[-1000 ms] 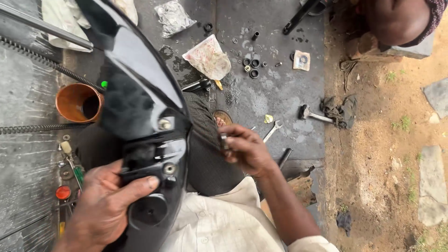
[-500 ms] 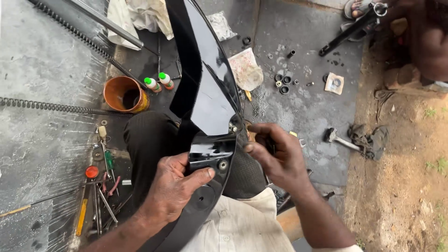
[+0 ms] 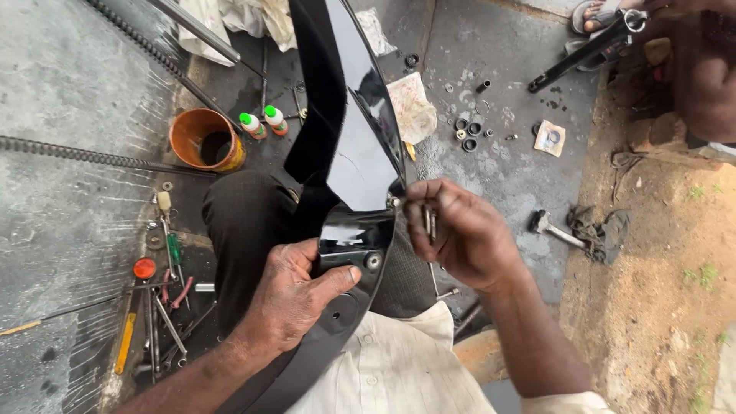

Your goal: Attaching or repairing a plastic fender part for a motorcycle using bolts and hands.

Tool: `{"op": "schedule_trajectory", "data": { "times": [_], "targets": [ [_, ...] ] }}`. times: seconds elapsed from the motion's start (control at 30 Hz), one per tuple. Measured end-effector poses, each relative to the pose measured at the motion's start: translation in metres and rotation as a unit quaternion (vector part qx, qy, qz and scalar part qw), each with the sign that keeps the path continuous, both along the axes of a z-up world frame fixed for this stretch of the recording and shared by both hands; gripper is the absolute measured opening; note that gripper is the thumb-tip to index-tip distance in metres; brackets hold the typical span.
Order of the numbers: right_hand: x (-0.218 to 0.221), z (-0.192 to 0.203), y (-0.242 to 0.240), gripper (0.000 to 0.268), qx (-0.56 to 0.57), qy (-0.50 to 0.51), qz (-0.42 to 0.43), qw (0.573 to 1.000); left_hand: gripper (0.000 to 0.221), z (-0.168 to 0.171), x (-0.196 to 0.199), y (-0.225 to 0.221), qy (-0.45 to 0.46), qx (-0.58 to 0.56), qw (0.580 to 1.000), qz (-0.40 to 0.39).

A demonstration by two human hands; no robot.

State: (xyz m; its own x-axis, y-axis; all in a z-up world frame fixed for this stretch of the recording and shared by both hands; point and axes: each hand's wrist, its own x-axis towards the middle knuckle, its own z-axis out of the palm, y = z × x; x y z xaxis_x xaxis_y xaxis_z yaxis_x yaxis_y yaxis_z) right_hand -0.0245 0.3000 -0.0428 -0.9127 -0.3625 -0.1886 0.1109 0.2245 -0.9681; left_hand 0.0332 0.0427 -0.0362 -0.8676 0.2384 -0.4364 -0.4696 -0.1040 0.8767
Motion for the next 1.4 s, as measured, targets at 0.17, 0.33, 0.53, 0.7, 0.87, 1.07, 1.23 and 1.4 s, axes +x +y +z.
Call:
{"op": "schedule_trajectory", "data": {
  "times": [0.17,0.33,0.53,0.7,0.87,1.07,1.23,1.4],
  "targets": [
    [0.007,-0.002,0.001,0.08,-0.53,-0.263,-0.052,0.804,0.012,0.004,-0.004,-0.005,-0.019,-0.01,1.0,0.002],
    [0.012,-0.003,0.008,0.081,-0.571,-0.248,-0.016,0.782,0.012,0.001,-0.003,-0.006,-0.037,-0.036,0.999,-0.002],
    [0.025,-0.031,0.019,0.046,-0.442,-0.192,-0.036,0.875,0.011,0.007,-0.002,0.003,-0.021,-0.036,0.999,0.002],
    [0.012,0.008,-0.022,0.033,-0.072,0.104,-0.043,0.991,0.009,0.011,0.002,0.009,-0.01,-0.077,0.997,0.012],
    [0.001,0.001,-0.02,0.023,0.259,0.443,0.004,0.858,0.008,0.023,0.004,0.017,0.102,-0.14,0.985,-0.016],
    [0.031,-0.01,0.0,0.012,0.278,0.39,-0.086,0.874,0.015,-0.003,0.022,0.042,0.172,-0.159,0.967,-0.1],
    [0.071,-0.077,0.034,0.007,0.293,0.284,-0.23,0.884,0.033,-0.017,0.034,0.059,0.307,-0.261,0.899,-0.169],
    [0.105,-0.125,0.038,0.01,0.09,0.265,-0.345,0.896,0.054,-0.024,0.036,0.067,0.446,-0.375,0.794,-0.175]
  ]
}}
